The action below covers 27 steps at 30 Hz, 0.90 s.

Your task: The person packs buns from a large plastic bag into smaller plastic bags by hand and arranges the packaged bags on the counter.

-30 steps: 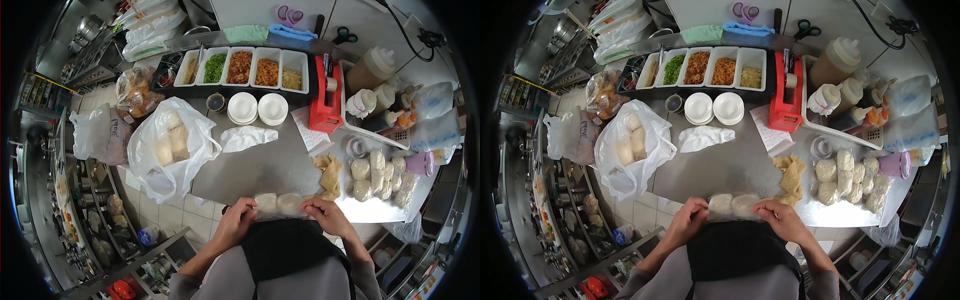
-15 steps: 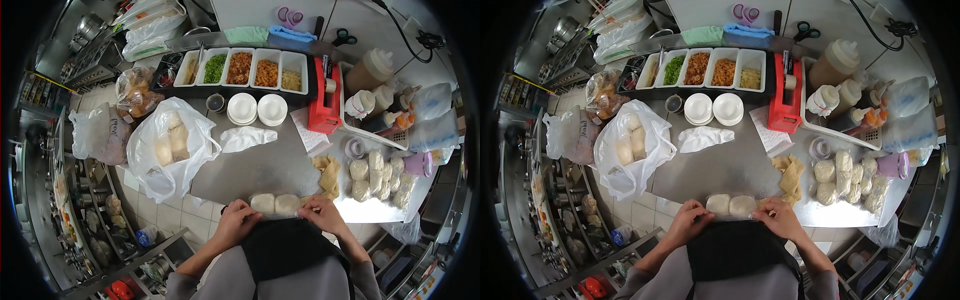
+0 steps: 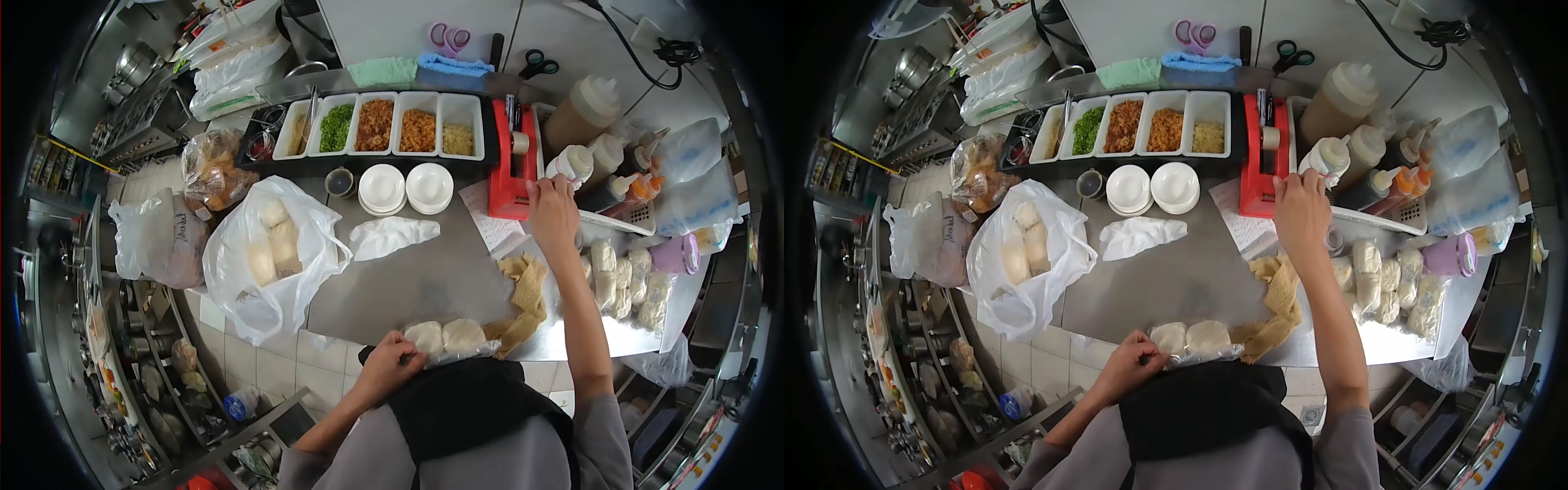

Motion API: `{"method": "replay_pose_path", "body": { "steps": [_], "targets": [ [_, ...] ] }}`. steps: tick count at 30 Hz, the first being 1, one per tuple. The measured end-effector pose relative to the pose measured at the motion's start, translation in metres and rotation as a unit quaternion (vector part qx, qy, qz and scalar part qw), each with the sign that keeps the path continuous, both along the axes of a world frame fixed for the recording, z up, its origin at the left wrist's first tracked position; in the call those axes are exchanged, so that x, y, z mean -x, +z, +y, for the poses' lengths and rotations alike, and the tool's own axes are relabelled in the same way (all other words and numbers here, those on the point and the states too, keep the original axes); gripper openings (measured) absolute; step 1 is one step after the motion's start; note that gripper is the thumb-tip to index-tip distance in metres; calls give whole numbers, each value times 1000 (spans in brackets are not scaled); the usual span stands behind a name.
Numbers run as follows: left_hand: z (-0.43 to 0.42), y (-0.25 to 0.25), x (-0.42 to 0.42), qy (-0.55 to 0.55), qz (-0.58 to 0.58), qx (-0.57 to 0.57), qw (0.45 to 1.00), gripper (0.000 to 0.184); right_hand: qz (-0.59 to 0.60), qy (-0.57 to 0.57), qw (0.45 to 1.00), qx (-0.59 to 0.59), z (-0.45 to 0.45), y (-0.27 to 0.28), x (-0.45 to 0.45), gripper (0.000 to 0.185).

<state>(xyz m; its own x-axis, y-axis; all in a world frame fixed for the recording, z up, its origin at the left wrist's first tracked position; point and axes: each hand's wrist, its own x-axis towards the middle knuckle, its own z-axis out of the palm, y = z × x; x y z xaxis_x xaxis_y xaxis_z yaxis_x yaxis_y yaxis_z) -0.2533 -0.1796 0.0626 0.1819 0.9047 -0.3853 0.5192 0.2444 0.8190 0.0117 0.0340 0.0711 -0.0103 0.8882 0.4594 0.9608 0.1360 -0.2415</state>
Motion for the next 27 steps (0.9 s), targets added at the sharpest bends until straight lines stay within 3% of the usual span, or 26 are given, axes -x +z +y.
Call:
{"method": "replay_pose_path", "body": {
  "steps": [2,8,11,14,17,20,23,24,27],
  "targets": [
    [-2,-2,0,7,-6,-7,1000,23,-65,-30,997,23,11,-2,-2,28],
    [2,0,-3,39,-19,18,999,22,252,-11,960,119,10,2,-7,29],
    [-1,-3,-4,41,-7,-15,999,21,326,-24,936,130,-23,12,-2,26],
    [1,0,-4,51,-16,4,999,20,311,-10,932,186,-34,-16,-11,23],
    [3,0,-4,46,-12,11,999,21,143,-29,985,88,-32,-19,2,23],
    [5,-2,-2,43,-11,6,999,23,15,-33,991,129,-45,-57,-14,21],
    [6,-15,-2,22,39,-30,999,24,128,28,983,129,-59,-30,-29,17],
    [-4,-11,-1,38,22,-4,999,24,212,9,963,168,-67,4,-17,12],
    [14,-11,-6,70,-19,-5,997,26,363,150,888,240,-104,51,0,7]
  ]
}}
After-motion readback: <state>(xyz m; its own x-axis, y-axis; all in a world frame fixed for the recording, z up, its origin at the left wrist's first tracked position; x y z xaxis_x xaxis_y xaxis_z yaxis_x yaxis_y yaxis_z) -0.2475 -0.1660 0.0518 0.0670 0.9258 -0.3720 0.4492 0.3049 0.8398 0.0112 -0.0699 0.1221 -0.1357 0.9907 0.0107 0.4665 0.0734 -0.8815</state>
